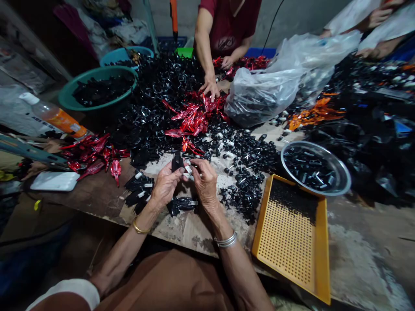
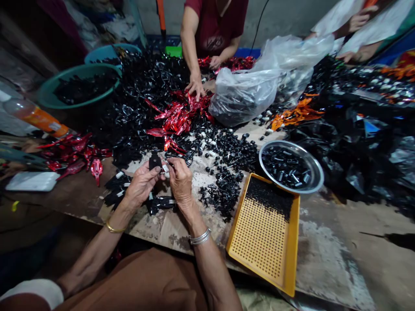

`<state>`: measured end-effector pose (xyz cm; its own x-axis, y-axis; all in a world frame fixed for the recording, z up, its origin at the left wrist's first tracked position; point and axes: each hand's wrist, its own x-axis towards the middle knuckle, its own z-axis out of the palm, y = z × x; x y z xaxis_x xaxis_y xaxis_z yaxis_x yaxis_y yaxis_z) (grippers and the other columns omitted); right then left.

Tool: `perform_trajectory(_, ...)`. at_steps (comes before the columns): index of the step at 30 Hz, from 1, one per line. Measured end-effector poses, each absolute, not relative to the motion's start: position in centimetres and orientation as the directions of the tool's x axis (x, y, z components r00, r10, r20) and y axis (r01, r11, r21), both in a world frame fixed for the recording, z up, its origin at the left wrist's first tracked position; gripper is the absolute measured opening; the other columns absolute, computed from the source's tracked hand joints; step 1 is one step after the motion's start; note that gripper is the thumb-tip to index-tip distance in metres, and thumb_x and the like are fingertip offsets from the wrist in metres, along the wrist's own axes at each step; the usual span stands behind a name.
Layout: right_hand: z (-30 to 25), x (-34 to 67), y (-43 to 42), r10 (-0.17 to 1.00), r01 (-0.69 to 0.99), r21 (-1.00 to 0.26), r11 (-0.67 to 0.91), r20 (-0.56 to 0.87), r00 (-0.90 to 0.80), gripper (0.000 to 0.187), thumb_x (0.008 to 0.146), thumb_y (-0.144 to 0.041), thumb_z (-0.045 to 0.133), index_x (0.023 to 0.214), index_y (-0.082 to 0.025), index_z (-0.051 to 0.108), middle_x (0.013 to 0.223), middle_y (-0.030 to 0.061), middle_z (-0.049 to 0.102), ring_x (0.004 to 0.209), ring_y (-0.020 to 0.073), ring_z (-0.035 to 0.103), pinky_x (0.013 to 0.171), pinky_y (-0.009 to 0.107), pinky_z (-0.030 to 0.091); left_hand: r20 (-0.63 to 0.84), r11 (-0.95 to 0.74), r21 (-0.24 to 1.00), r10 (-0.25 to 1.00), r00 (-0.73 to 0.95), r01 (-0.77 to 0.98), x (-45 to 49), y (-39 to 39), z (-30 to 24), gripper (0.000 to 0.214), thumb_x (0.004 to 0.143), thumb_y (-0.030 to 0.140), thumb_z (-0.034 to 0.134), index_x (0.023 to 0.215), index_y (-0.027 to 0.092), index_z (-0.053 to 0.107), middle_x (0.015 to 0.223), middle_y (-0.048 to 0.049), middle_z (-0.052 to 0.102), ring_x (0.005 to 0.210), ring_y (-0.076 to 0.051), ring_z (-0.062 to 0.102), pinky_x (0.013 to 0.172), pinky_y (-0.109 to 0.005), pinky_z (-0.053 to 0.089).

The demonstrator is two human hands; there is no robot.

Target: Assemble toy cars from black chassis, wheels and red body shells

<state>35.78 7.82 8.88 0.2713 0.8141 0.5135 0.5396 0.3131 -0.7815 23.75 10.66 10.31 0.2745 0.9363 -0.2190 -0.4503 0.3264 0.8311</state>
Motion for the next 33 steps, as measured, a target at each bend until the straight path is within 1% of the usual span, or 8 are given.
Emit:
perform_trajectory(4, 8.7, 35.4, 7.7, 0.774, 0.526, -0.789, 0.318, 0.537, 0.336, 0.014, 0.09, -0.026, 0.052, 0.1, -0.02, 0.06, 0.101, 0.0089, 0.062, 0.088, 0.0174, 0.061, 0.072, 0.03, 0.053, -0.214, 0.297, 0.823, 0.952, 0.219, -0.485, 24.3, 11.0, 10.1, 0.03, 0.062, 0.014, 0.076, 0.089, 0.016, 0.064, 0.082, -0.0005, 0.066, 0.067, -0.011, 0.059, 0.059, -0.021, 0.048)
perform_trajectory(7, 8.6, 35.4, 7.7, 0.773, 0.558, -0.77, 0.311, 0.546, 0.322, 0.012, 0.088, -0.03, 0.058, 0.093, -0.019, 0.06, 0.092, 0.0069, 0.06, 0.077, 0.016, 0.06, 0.066, 0.029, 0.051, -0.198, 0.253, 0.824, 0.967, 0.161, -0.507, 24.5, 11.3, 10.0, 0.028, 0.063, 0.015, 0.074, 0.089, 0.018, 0.065, 0.082, 0.0003, 0.066, 0.07, -0.011, 0.059, 0.063, -0.021, 0.048)
perform_trajectory(10, 8.2, 35.4, 7.7, 0.791, 0.61, -0.73, 0.307, 0.552, 0.263, 0.011, 0.09, -0.027, 0.054, 0.085, -0.019, 0.06, 0.081, 0.0048, 0.061, 0.073, 0.016, 0.059, 0.063, 0.028, 0.049, -0.159, 0.212, 0.837, 0.976, 0.145, -0.505, 24.7, 11.2, 10.1, 0.027, 0.063, 0.016, 0.076, 0.087, 0.018, 0.065, 0.081, 0.0011, 0.066, 0.07, -0.01, 0.059, 0.065, -0.02, 0.048)
perform_trajectory(17, 7.7, 35.4, 7.7, 0.791, 0.743, -0.62, 0.253, 0.574, 0.209, 0.019, 0.094, -0.023, 0.043, 0.098, -0.016, 0.061, 0.088, 0.0089, 0.063, 0.076, 0.0173, 0.06, 0.066, 0.028, 0.048, -0.131, 0.197, 0.863, 0.976, 0.172, -0.464, 25.4, 10.4, 9.8, 0.032, 0.06, 0.019, 0.079, 0.089, 0.017, 0.066, 0.085, -0.0004, 0.069, 0.076, -0.013, 0.062, 0.07, -0.023, 0.049)
perform_trajectory(20, 8.0, 35.9, 7.7, 0.778, 0.778, -0.575, 0.252, 0.599, 0.191, 0.022, 0.095, -0.024, 0.042, 0.096, -0.016, 0.062, 0.085, 0.008, 0.063, 0.071, 0.0163, 0.059, 0.062, 0.027, 0.046, -0.146, 0.23, 0.85, 0.967, 0.207, -0.474, 25.4, 10.7, 9.7, 0.03, 0.061, 0.022, 0.079, 0.088, 0.016, 0.066, 0.082, -0.0003, 0.068, 0.07, -0.012, 0.061, 0.063, -0.022, 0.049)
perform_trajectory(25, 8.8, 37.3, 7.8, 0.697, 0.739, -0.654, 0.161, 0.605, 0.384, 0.021, 0.092, -0.033, 0.049, 0.083, -0.017, 0.061, 0.076, 0.0044, 0.061, 0.066, 0.0147, 0.055, 0.061, 0.026, 0.043, -0.174, 0.288, 0.822, 0.948, 0.265, -0.491, 25.4, 11.2, 9.6, 0.03, 0.066, 0.03, 0.077, 0.088, 0.014, 0.065, 0.082, -0.0032, 0.067, 0.07, -0.013, 0.061, 0.056, -0.021, 0.049)
perform_trajectory(28, 9.2, 37.0, 7.7, 0.716, 0.673, -0.719, 0.174, 0.562, 0.415, 0.022, 0.091, -0.034, 0.053, 0.079, -0.017, 0.06, 0.072, 0.002, 0.06, 0.063, 0.013, 0.054, 0.06, 0.025, 0.043, -0.162, 0.273, 0.846, 0.95, 0.268, -0.458, 25.7, 11.0, 9.2, 0.032, 0.064, 0.03, 0.078, 0.088, 0.013, 0.066, 0.081, -0.004, 0.068, 0.07, -0.015, 0.063, 0.056, -0.022, 0.049)
perform_trajectory(33, 9.5, 35.7, 7.3, 0.721, 0.649, -0.737, 0.189, 0.553, 0.418, 0.023, 0.091, -0.034, 0.053, 0.077, -0.017, 0.059, 0.07, 0.0007, 0.058, 0.06, 0.0108, 0.052, 0.057, 0.023, 0.041, -0.142, 0.203, 0.931, 0.967, 0.213, -0.303, 26.4, 10.4, 8.1, 0.03, 0.071, 0.031, 0.07, 0.096, 0.015, 0.066, 0.087, -0.0041, 0.072, 0.079, -0.019, 0.066, 0.069, -0.027, 0.052)
